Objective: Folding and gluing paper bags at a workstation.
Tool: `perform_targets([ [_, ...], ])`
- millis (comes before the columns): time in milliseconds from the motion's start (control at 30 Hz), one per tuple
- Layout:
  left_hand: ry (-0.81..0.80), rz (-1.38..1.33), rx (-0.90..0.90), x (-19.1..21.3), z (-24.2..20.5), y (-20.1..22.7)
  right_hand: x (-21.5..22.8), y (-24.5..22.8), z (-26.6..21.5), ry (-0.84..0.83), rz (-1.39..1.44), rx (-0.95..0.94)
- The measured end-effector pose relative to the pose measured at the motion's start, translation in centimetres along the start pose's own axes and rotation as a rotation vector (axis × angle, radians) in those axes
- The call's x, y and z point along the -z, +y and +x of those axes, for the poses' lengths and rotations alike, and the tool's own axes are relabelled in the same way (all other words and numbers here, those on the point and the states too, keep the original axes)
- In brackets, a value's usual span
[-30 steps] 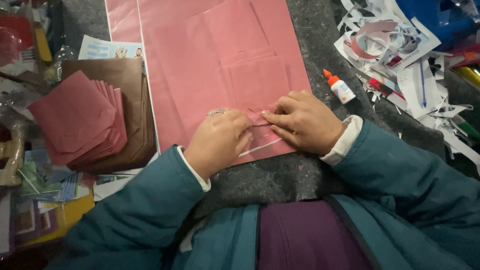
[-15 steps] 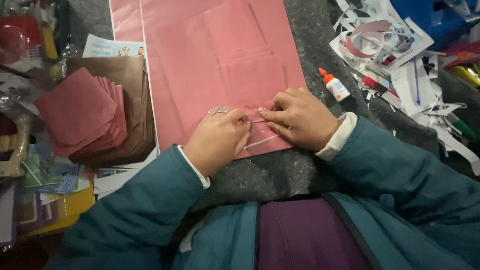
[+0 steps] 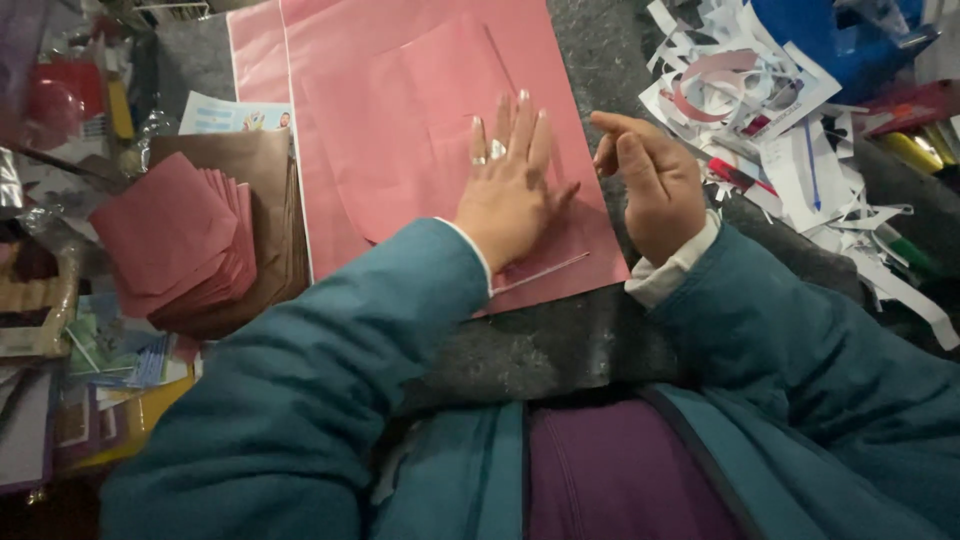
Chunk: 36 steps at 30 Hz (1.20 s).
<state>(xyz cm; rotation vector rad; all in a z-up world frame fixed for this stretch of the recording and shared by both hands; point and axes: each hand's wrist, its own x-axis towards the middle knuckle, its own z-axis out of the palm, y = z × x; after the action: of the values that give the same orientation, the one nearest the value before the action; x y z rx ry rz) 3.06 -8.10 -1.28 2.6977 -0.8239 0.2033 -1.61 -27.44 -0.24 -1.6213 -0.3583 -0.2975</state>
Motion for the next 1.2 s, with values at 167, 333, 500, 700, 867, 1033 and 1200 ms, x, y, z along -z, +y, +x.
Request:
perform_targets([
  [167,-0.152,-0.003,0.066,-0.2,0.5,0.8,0.0,-0.6,0.1,-0.029,0.028,-0.030],
  [333,-0.153,0.016,0.083,0.9,0.4,1.3,0.0,-0.3,0.1,-0.029,0.025,-0.115],
  [500,-0.255,0.065,0.102,1.8,0.4,1.8,0.0,-0.7,0.3,-0.079,-0.001,-0.084],
  [700,-0.282,0.042,0.168,2.7,0.4,2.2,0.0,0.6,0.2,-0.071,0.042,-0.078],
  [867,-0.212,-0.011,0.128,0.1,0.2,0.3,0.2,1.0,0.1,-0.078,0.061,-0.093],
  [1033,-0.174,-0.146,0.037,1.7,-1.4,-2.5,0.5,0.9,0.3,-0.076,0.002,-0.079],
  [1200,-0.173,-0.100,-0.244,4.1,-6.0,-3.1,0.5,0.8,0.5,-0.071,-0.015,-0.094],
])
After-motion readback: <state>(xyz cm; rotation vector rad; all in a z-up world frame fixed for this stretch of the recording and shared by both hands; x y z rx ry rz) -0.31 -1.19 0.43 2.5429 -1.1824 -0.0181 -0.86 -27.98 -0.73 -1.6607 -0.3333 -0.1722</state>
